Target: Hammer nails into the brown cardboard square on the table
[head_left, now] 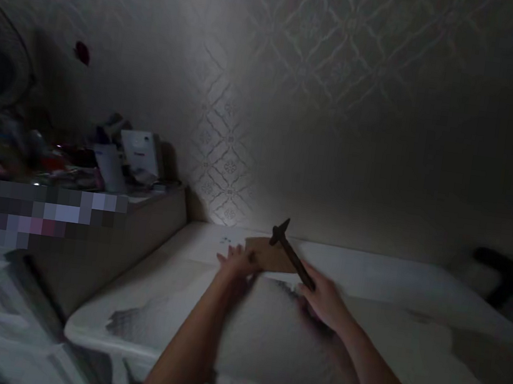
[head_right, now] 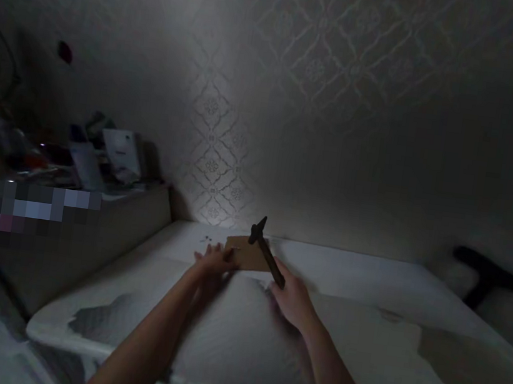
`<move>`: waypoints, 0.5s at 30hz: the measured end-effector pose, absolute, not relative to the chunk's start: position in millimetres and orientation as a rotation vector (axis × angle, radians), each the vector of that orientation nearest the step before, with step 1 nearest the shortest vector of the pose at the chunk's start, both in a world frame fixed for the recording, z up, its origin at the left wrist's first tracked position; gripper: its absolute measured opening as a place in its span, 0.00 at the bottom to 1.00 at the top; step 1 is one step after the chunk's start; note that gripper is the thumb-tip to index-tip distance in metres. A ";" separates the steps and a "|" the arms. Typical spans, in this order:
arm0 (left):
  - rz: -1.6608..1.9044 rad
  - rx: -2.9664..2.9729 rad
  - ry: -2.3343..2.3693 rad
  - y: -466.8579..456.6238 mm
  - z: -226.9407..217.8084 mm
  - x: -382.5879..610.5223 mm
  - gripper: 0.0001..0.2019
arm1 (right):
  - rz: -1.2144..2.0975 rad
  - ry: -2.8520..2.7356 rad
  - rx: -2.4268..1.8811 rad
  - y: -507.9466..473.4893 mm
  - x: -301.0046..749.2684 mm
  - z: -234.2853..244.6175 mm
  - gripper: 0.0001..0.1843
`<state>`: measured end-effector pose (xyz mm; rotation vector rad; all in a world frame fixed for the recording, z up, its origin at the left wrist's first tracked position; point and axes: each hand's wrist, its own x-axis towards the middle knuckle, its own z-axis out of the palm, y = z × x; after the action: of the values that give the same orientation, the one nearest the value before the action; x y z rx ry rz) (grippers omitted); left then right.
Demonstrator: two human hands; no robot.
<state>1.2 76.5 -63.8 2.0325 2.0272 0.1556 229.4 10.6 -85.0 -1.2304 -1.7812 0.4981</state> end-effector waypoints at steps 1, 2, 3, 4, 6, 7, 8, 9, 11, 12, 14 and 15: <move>0.145 2.034 2.012 76.3 -63.5 1.8 0.36 | 0.501 -1.781 -1.216 9.6 229.1 -83.9 0.32; 0.132 2.035 1.993 75.8 -62.8 2.6 0.36 | 0.506 -1.781 -1.207 8.4 228.7 -82.6 0.32; 0.119 2.040 1.968 75.1 -61.9 3.4 0.36 | 0.513 -1.780 -1.206 7.0 228.2 -81.3 0.32; 0.109 2.046 1.947 74.2 -60.9 4.2 0.36 | 0.525 -1.779 -1.217 5.7 227.7 -80.0 0.32; 0.091 2.043 1.939 72.6 -59.2 5.4 0.36 | 0.552 -1.778 -1.256 3.9 226.8 -78.2 0.32; 0.085 2.036 1.948 72.2 -58.7 5.6 0.37 | 0.554 -1.784 -1.264 3.7 226.4 -77.9 0.32; 0.085 2.031 1.961 71.9 -58.7 5.5 0.38 | 0.547 -1.794 -1.255 3.8 226.2 -78.0 0.32; 0.091 2.027 1.976 71.9 -59.1 5.3 0.38 | 0.532 -1.801 -1.236 4.3 226.1 -78.6 0.32; 0.113 2.018 2.018 72.5 -60.9 4.1 0.39 | 0.509 -1.813 -1.196 5.7 226.1 -80.2 0.32; 0.130 2.020 2.037 72.9 -62.0 3.4 0.39 | 0.508 -1.814 -1.183 6.3 226.1 -80.8 0.32; 0.157 2.036 2.058 73.4 -63.9 2.0 0.39 | 0.533 -1.810 -1.186 6.6 225.9 -80.9 0.31; 0.163 2.041 2.058 73.5 -64.5 1.4 0.39 | 0.554 -1.806 -1.202 6.2 225.6 -80.2 0.31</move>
<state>1.4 73.5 -64.5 2.0409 2.0576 0.1630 225.6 6.2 -80.2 -1.2017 -1.8064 0.5545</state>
